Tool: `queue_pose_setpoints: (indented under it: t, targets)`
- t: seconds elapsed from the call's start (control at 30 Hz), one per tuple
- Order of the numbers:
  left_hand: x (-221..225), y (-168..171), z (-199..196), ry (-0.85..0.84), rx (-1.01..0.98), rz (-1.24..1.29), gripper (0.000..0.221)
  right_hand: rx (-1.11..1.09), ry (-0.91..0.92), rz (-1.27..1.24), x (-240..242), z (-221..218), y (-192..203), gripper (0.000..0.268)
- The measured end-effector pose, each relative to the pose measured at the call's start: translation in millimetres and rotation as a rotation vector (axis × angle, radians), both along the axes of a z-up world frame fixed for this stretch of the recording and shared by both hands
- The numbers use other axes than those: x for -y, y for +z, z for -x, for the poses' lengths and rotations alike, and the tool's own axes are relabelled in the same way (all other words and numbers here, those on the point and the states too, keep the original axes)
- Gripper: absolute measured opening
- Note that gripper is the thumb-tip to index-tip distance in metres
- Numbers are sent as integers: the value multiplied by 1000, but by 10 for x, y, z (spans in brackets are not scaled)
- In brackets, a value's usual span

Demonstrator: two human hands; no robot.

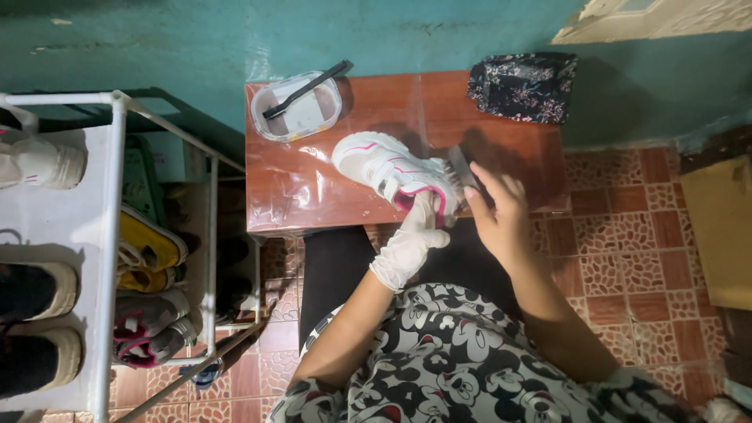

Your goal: Brushing and cleaning the upper of a white sneaker using a brush and cleaning solution.

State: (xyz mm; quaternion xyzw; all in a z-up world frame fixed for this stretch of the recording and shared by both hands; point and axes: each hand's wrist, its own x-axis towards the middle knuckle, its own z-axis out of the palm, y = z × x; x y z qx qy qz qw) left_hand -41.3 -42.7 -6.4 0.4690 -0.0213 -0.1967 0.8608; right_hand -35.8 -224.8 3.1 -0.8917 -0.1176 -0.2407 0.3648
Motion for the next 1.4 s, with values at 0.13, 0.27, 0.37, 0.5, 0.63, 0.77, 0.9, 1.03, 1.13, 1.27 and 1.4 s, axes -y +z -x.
queue_pose_setpoints:
  t: [0.13,0.27,0.37,0.5,0.63,0.77,0.9,1.03,1.13,1.27,1.4]
  targets:
    - [231,-399,-21,7,-14,66,114,-8,40,-31,40,42,-98,51]
    - [309,-525,-49,25,-7,116,128,22,47,43,108,-24,-145,53]
    - [314,-569,-72,51,24,125,116,46,55,73,73,91,-102,53]
    - [223,-2,-27,92,12,137,118,29,70,63,156,17,-273,52]
    - [340,-717,-110,85,5,115,127,43,66,40,182,60,-294,54]
    - [261,-99,-86,111,-4,132,135,-24,64,23,116,217,-235,55]
    - [381,-258,-59,78,-14,202,134,32,30,87,38,11,-128,53]
    - [395,-682,-180,143,-6,246,125,38,39,63,93,-8,-224,56]
    - [358,-565,-208,147,-23,305,121,-47,70,29,122,94,-223,57]
    - [453,-1800,-382,44,70,505,128,-18,3,68,-6,-38,-89,53]
    - [413,-1069,-364,151,50,571,102,-9,33,49,21,-61,-86,52]
